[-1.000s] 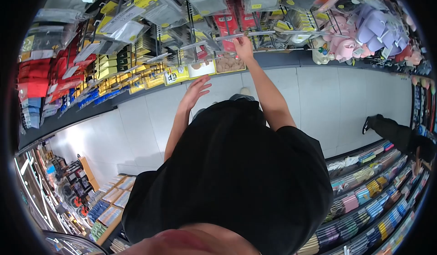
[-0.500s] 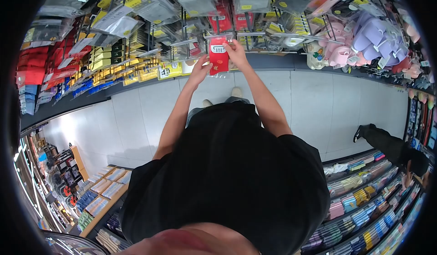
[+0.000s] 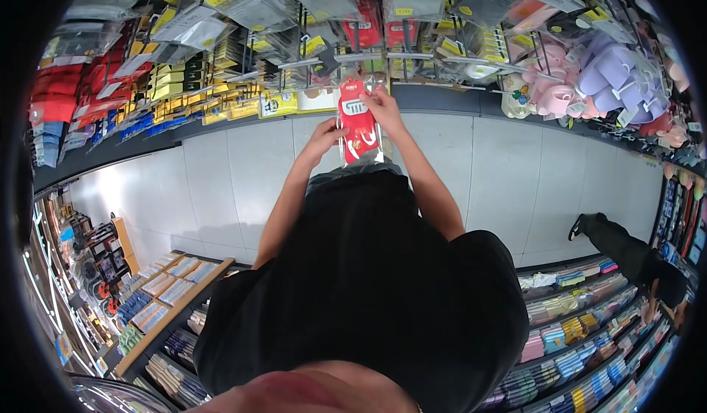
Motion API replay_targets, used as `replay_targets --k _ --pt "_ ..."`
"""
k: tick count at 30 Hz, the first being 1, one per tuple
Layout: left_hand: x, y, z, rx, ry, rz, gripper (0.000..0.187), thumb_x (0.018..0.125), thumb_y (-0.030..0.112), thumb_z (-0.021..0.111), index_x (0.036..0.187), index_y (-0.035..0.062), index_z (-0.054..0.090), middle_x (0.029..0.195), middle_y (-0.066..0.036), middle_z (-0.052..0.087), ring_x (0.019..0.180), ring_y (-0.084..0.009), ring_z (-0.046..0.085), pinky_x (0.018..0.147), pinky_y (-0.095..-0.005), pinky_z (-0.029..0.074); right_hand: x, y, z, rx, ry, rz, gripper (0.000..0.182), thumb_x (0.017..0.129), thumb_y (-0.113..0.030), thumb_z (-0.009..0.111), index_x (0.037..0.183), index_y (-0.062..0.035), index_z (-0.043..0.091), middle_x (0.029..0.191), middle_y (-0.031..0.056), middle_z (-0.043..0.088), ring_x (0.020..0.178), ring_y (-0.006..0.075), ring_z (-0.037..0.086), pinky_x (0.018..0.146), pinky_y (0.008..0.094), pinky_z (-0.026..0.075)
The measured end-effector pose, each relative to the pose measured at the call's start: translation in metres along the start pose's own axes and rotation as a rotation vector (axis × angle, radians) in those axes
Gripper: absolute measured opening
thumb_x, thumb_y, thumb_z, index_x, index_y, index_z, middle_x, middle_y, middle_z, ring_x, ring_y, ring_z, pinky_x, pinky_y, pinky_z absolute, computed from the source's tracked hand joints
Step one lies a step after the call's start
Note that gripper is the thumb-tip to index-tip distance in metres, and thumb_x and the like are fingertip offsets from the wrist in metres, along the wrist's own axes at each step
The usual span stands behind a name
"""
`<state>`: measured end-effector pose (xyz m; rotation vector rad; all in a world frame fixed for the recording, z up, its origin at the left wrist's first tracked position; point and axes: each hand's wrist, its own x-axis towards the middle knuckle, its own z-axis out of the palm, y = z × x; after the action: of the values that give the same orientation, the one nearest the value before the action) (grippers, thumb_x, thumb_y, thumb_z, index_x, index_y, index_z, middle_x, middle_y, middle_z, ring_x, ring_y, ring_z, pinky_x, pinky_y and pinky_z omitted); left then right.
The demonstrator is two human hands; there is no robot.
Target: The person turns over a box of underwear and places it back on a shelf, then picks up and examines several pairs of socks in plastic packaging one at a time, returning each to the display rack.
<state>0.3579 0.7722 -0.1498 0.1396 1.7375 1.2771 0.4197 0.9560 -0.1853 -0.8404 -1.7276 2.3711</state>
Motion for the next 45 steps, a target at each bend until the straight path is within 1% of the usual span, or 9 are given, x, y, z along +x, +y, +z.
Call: replay_targets --k 5,12,19,22,26,30,32,37,45 --pt "-0.038 0.006 0.002 -0.209 -0.108 0.038 0.035 0.093 0.026 0.06 0.118 0.0017 0.056 0.107 -0.007 0.064 0.092 -0.0129 0.062 0.079 -0.029 0.052 -0.037 -0.033 0.033 0.153 -0.005 0.074 0.024 0.088 -0.023 0.066 0.099 -0.0025 0.061 0.085 0.0036 0.066 0.075 0.007 0.06 0.064 0.0215 0.046" --pt "-0.072 0.037 -0.007 -0.357 -0.09 0.168 0.028 0.093 0.024 0.059 0.112 0.0035 0.059 0.097 -0.005 0.067 0.084 -0.0102 0.064 0.071 -0.0272 0.054 -0.078 -0.087 0.06 0.233 0.001 -0.048 0.024 0.09 -0.021 0.064 0.105 -0.0027 0.061 0.083 -0.0006 0.064 0.071 0.0057 0.057 0.069 0.0221 0.047" --pt "-0.082 0.053 -0.006 0.079 0.174 0.503 0.028 0.092 0.019 0.059 0.112 -0.0006 0.059 0.088 -0.009 0.069 0.072 -0.0172 0.067 0.063 -0.0298 0.053 -0.099 -0.073 0.082 0.015 0.203 -0.254 0.058 0.086 -0.022 0.068 0.134 -0.0037 0.042 0.127 0.0107 0.047 0.115 0.0161 0.048 0.09 0.0313 0.046" --pt "-0.1 0.073 0.005 0.518 0.368 0.534 0.039 0.085 0.018 0.066 0.118 0.0006 0.057 0.079 -0.01 0.069 0.063 -0.0243 0.067 0.063 -0.0322 0.053 -0.115 -0.08 0.094 0.051 0.003 -0.294 0.067 0.086 -0.022 0.069 0.14 -0.0017 0.036 0.128 0.0116 0.047 0.113 0.0166 0.049 0.091 0.0315 0.045" --pt "-0.128 0.092 0.008 0.464 0.163 0.684 0.062 0.079 0.025 0.071 0.134 0.0076 0.047 0.104 -0.013 0.063 0.09 -0.0294 0.064 0.066 -0.0346 0.052 -0.12 -0.091 0.081 0.091 -0.08 -0.13 0.062 0.091 -0.028 0.062 0.138 0.004 0.037 0.116 0.011 0.058 0.102 0.0145 0.056 0.088 0.0298 0.046" --pt "-0.123 0.086 -0.012 0.301 0.211 0.653 0.041 0.082 0.01 0.068 0.122 0.0021 0.058 0.11 -0.008 0.058 0.088 -0.0147 0.06 0.066 -0.0262 0.049 -0.123 -0.116 0.056 0.815 -0.215 0.181 0.046 0.096 -0.029 0.049 0.129 0.0022 0.044 0.118 0.0166 0.059 0.105 0.0254 0.061 0.09 0.0399 0.051" --pt "-0.117 0.077 -0.018 0.314 0.252 0.653 0.03 0.087 0.01 0.064 0.115 -0.0002 0.061 0.11 -0.009 0.06 0.086 -0.0138 0.06 0.064 -0.0258 0.048 -0.125 -0.115 0.052 0.796 -0.203 0.147 0.048 0.097 -0.031 0.045 0.132 0.0018 0.04 0.122 0.0182 0.056 0.109 0.0288 0.059 0.094 0.0428 0.048" --pt "-0.122 0.068 -0.009 -0.261 -0.307 0.381 0.03 0.093 0.012 0.055 0.12 -0.0021 0.055 0.112 -0.012 0.062 0.091 -0.0182 0.063 0.071 -0.03 0.054 -0.133 -0.119 0.059 0.821 -0.256 0.113 0.045 0.098 -0.029 0.044 0.131 0.0022 0.041 0.122 0.0179 0.056 0.107 0.0266 0.06 0.091 0.0405 0.05" --pt "-0.133 0.081 -0.003 -0.448 -0.357 0.172 0.031 0.092 0.01 0.056 0.119 -0.0039 0.052 0.106 -0.012 0.065 0.095 -0.0216 0.065 0.077 -0.0364 0.057 -0.133 -0.123 0.08 0.768 -0.215 0.105 0.043 0.097 -0.025 0.047 0.13 0.0013 0.042 0.121 0.0159 0.057 0.105 0.022 0.061 0.09 0.0351 0.05"
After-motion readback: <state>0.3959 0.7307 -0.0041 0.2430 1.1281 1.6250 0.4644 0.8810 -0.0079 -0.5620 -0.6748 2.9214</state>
